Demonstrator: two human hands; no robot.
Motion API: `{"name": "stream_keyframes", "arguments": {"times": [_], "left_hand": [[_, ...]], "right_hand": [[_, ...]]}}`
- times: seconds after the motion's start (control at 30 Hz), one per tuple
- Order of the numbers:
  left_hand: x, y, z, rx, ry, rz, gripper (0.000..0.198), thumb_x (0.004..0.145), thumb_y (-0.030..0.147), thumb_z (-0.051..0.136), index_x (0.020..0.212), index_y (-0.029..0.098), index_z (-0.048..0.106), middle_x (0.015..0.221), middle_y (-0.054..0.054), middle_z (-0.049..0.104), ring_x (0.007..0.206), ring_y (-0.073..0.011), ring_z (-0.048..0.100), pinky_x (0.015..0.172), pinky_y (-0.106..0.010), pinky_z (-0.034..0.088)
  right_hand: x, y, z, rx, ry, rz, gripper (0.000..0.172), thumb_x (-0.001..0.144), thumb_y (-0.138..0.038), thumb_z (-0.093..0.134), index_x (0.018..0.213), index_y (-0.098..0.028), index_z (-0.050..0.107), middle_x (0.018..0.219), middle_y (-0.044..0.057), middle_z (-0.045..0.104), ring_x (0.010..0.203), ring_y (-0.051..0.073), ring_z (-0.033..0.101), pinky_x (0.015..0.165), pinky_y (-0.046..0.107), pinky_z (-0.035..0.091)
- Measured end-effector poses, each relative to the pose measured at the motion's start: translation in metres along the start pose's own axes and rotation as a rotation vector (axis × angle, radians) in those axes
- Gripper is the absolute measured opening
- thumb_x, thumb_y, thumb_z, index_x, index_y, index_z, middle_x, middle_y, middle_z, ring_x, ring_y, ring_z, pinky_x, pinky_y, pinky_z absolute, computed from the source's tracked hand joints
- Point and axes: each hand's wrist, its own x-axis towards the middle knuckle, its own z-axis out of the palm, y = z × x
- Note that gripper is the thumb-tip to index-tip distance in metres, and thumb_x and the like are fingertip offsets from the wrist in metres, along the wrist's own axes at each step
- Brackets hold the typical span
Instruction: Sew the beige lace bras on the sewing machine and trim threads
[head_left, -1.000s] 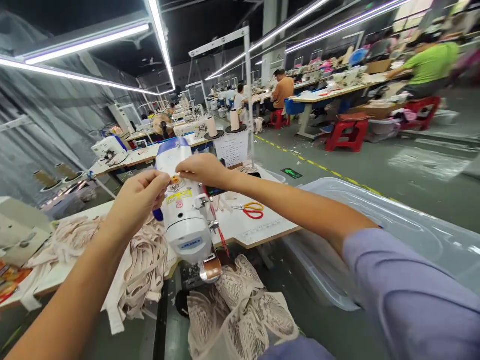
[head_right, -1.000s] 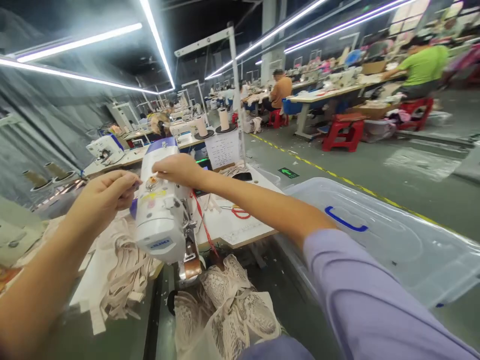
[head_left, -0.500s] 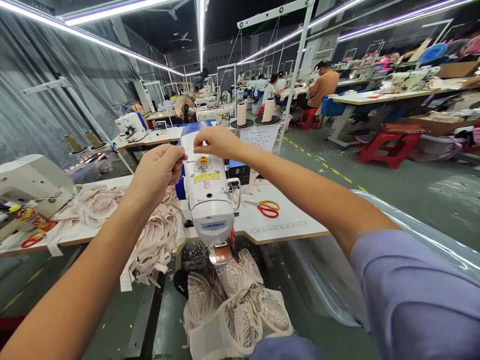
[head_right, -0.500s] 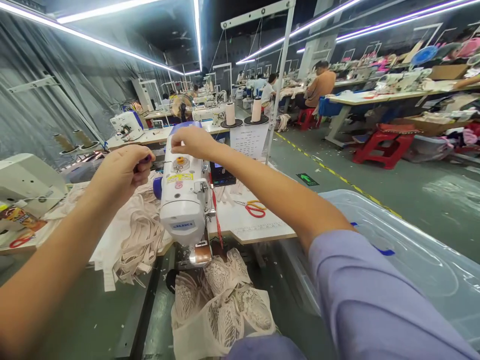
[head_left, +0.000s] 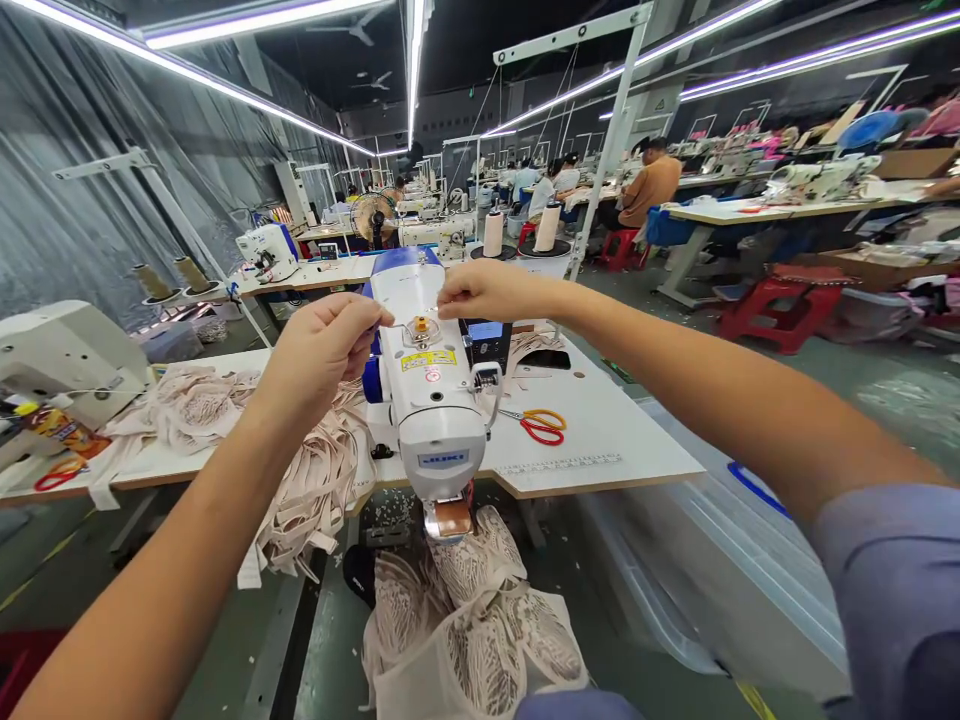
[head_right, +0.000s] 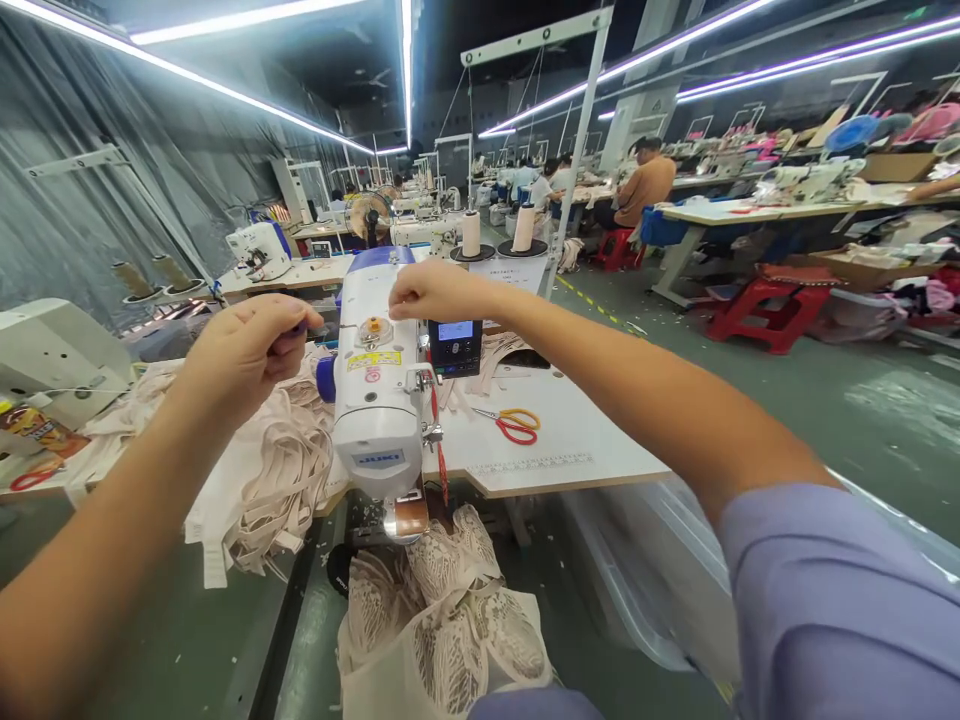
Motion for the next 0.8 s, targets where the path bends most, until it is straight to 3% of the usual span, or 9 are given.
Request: {"name": "stream_keyframes", "arguments": {"times": [0.1,0.23,0.3,0.4,0.47,0.6,0.8], "left_hand": [[0.002,0.0,0.005,-0.068,-0.029,0.058,0.016,0.083,0.028,0.057,0.071,0.018,0.059,0.055,0.006,0.032,0.044,-0.0054,0.026,0.041,-0.02,0.021],[0.012,0.0,0.017,-0.093,0.001,0.121,0.022,0.087,0.028,0.057,0.067,0.018,0.053,0.054,0.007,0.03,0.043,-0.0049,0.026,0.041,-0.02,0.021],[0.015,-0.002,0.018,-0.111,-0.022,0.094,0.021,0.087,0.027,0.058,0.068,0.018,0.055,0.053,0.007,0.03,0.042,-0.005,0.025,0.041,-0.02,0.019],[0.019,-0.003,0.021,-0.133,-0.067,0.082,0.018,0.087,0.028,0.061,0.072,0.017,0.059,0.055,0.006,0.033,0.043,-0.0054,0.028,0.041,-0.02,0.021],[0.023,-0.002,0.025,-0.127,-0.051,0.115,0.02,0.087,0.031,0.063,0.072,0.017,0.059,0.056,0.006,0.034,0.044,-0.0058,0.029,0.042,-0.021,0.023],[0.027,0.0,0.025,-0.042,0.077,0.139,0.025,0.087,0.037,0.065,0.072,0.017,0.06,0.055,0.006,0.033,0.045,-0.0068,0.028,0.043,-0.024,0.021],[0.028,-0.004,0.025,-0.026,0.043,0.085,0.023,0.09,0.035,0.062,0.074,0.019,0.059,0.057,0.006,0.031,0.048,-0.0077,0.026,0.047,-0.025,0.019]], "right_hand": [[-0.002,-0.005,0.001,0.1,-0.009,-0.096,0.024,0.091,-0.034,0.06,0.084,-0.014,0.069,0.077,0.0,0.057,0.069,0.01,0.046,0.065,0.026,0.031],[0.01,-0.003,0.003,-0.045,-0.012,-0.035,0.016,0.087,-0.022,0.061,0.076,-0.013,0.068,0.07,-0.002,0.052,0.065,0.009,0.041,0.064,0.027,0.027],[0.007,-0.001,-0.002,-0.075,-0.042,-0.032,0.016,0.088,-0.026,0.063,0.081,-0.013,0.07,0.074,-0.001,0.055,0.067,0.01,0.043,0.065,0.027,0.029],[0.001,-0.008,-0.01,0.014,-0.06,-0.152,0.019,0.091,-0.03,0.061,0.089,-0.015,0.071,0.082,0.001,0.058,0.073,0.011,0.047,0.069,0.026,0.032],[0.005,-0.011,-0.012,0.031,-0.046,-0.2,0.014,0.091,-0.023,0.06,0.085,-0.015,0.069,0.08,0.0,0.058,0.073,0.011,0.046,0.069,0.026,0.032],[0.012,-0.004,-0.015,-0.087,-0.064,-0.046,0.011,0.088,-0.019,0.062,0.079,-0.014,0.067,0.075,0.0,0.058,0.069,0.011,0.044,0.066,0.028,0.029],[0.009,-0.009,-0.014,0.009,-0.049,-0.185,0.011,0.091,-0.022,0.059,0.085,-0.016,0.066,0.083,0.001,0.062,0.072,0.012,0.048,0.068,0.028,0.032]]}}
